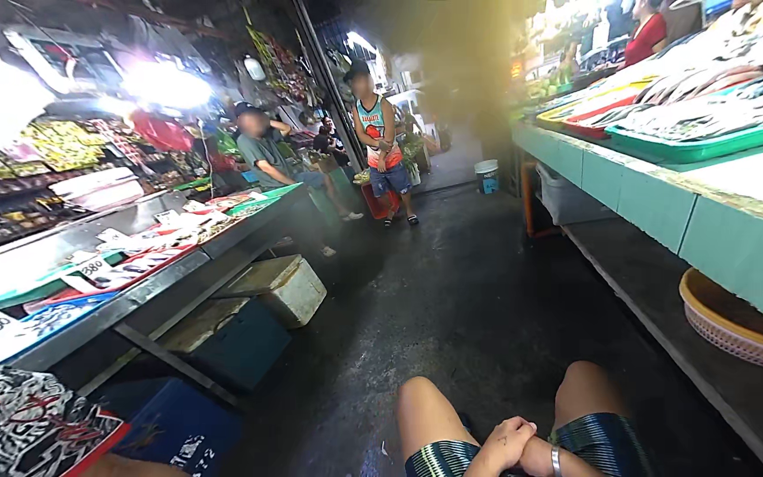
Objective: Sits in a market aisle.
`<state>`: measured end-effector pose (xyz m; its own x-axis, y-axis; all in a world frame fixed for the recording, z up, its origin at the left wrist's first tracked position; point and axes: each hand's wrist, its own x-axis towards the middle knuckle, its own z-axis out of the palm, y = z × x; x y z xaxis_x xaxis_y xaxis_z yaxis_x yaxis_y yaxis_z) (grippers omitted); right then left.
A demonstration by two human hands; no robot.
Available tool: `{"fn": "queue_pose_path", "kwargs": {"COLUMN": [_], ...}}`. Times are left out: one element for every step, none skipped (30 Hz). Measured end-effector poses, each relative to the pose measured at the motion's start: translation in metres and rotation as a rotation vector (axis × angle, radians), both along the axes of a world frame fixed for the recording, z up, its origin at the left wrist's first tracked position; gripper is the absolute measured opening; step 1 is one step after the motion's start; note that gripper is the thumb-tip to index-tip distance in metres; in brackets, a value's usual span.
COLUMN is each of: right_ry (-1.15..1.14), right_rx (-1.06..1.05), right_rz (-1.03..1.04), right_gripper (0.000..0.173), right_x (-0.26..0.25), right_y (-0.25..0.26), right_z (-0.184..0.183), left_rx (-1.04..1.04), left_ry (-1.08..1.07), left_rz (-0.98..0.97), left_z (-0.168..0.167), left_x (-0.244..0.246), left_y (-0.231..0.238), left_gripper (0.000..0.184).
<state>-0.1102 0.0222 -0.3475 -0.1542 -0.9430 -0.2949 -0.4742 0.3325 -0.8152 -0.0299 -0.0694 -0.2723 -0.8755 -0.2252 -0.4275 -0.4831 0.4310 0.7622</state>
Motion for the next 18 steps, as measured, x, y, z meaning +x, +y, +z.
{"fn": "queue_pose_path", "kwargs": {"right_ry": [-0.007,-0.012,-0.01,-0.003,0.008,0.017,0.023,0.022,0.015,0.018,0.032,0.045,0.049,0.061,0.058,0.052,0.043,0.029], "right_rx": [0.016,0.035,0.036,0.025,0.01,0.007,0.021,0.038,0.044,0.046,0.053,0.062,0.065,0.059,0.053,0.042,0.03,0.03], "right_rz": [-0.004,-0.008,-0.002,0.016,0.042,0.063,0.082,0.092,0.091,0.103,0.119,0.132,0.145,0.159,0.166,0.147,0.115,0.087], "right_gripper": [0.043,0.042,0.042,0.044,0.045,0.046,0.046,0.045,0.044,0.044,0.044,0.044,0.044,0.046,0.047,0.046,0.045,0.045], "right_x": [0.001,0.002,0.004,0.006,0.007,0.008,0.009,0.011,0.013,0.013,0.014,0.014,0.015,0.014,0.014,0.014,0.013,0.012], "right_y": [0.001,0.003,0.003,0.002,-0.001,-0.004,-0.006,-0.009,-0.011,-0.013,-0.016,-0.017,-0.016,-0.016,-0.015,-0.012,-0.009,-0.007], "right_z": [0.005,0.012,0.016,0.016,0.012,0.009,0.009,0.008,0.005,0.0,-0.005,-0.005,0.001,0.001,0.005,0.008,0.013,0.018], "left_rx": [0.003,0.01,0.016,0.02,0.02,0.025,0.032,0.039,0.047,0.055,0.059,0.062,0.055,0.046,0.034,0.025,0.016,0.008], "left_ry": [0.0,0.001,0.003,0.005,0.006,0.003,0.0,-0.005,-0.012,-0.015,-0.012,-0.01,-0.009,-0.014,-0.016,-0.012,-0.01,-0.014], "left_rz": [0.001,0.003,0.005,0.007,0.011,0.019,0.025,0.03,0.034,0.041,0.047,0.048,0.045,0.038,0.031,0.027,0.023,0.019], "left_z": [0.001,0.002,0.002,0.0,-0.004,-0.006,-0.006,-0.005,-0.002,-0.001,-0.002,-0.003,-0.004,-0.005,-0.005,-0.005,-0.004,-0.002], "left_x": [0.0,0.001,0.002,0.005,0.007,0.01,0.014,0.017,0.021,0.024,0.026,0.027,0.028,0.027,0.026,0.023,0.021,0.017], "left_y": [0.001,0.001,0.001,-0.001,-0.003,-0.005,-0.007,-0.009,-0.01,-0.012,-0.014,-0.015,-0.015,-0.014,-0.013,-0.011,-0.01,-0.008], "left_gripper": [0.049,0.049,0.049,0.05,0.05,0.05,0.05,0.051,0.051,0.052,0.052,0.052,0.052,0.053,0.052,0.052,0.051,0.051]}}
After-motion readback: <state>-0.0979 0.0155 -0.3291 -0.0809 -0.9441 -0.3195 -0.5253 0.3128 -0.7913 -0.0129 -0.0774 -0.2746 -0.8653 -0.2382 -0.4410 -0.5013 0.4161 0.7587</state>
